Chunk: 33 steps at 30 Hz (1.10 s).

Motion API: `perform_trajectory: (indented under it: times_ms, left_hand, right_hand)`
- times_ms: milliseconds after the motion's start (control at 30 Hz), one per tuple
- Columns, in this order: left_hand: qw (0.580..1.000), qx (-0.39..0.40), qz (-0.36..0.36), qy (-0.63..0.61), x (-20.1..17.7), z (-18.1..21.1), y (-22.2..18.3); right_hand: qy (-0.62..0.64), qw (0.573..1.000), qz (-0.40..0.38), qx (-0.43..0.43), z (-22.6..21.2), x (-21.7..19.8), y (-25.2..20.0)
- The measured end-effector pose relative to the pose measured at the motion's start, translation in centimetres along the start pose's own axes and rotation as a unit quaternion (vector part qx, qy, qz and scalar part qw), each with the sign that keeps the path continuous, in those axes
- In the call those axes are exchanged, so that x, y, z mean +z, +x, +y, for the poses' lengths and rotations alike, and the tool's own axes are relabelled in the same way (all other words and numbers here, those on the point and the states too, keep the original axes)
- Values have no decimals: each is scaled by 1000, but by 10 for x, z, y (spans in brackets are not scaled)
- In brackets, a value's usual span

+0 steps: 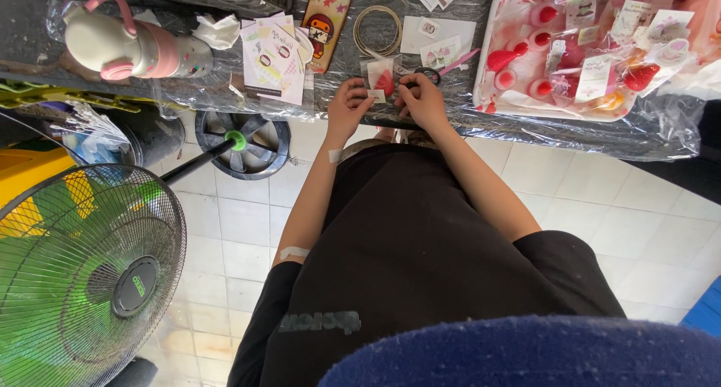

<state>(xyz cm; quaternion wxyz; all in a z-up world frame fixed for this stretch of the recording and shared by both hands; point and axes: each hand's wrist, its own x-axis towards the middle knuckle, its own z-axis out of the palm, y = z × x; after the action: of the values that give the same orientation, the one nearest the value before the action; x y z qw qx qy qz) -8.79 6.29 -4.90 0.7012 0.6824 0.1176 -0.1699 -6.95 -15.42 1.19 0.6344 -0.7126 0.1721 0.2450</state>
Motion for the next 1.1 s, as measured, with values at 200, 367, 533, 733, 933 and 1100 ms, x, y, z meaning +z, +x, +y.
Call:
perform_trajectory:
  times_ms: [200,367,533,733,933,1100]
  left_hand:
    - [1000,10,0,18,-3,-5,1]
    - [998,-5,32,61,-13,17,-6]
    - [998,-4,42,41,-27,23,-2]
    - [999,15,46,-25,-23,51,15]
    - [997,16,66,-31,-9,69,54]
    - [994,57,16,93,6,71,101]
  right_hand:
    - [-16,999,-25,-28,6,-4,4]
    - [-21,999,-33,-36,14,-7,7]
    - [-39,998,35,-25,-6,-22,10]
    - [-313,886,224,-258,-38,-54,36]
    - [-387,857,202,-274,-38,-66,55]
    - [-341,887,197,-240,-42,-70,59]
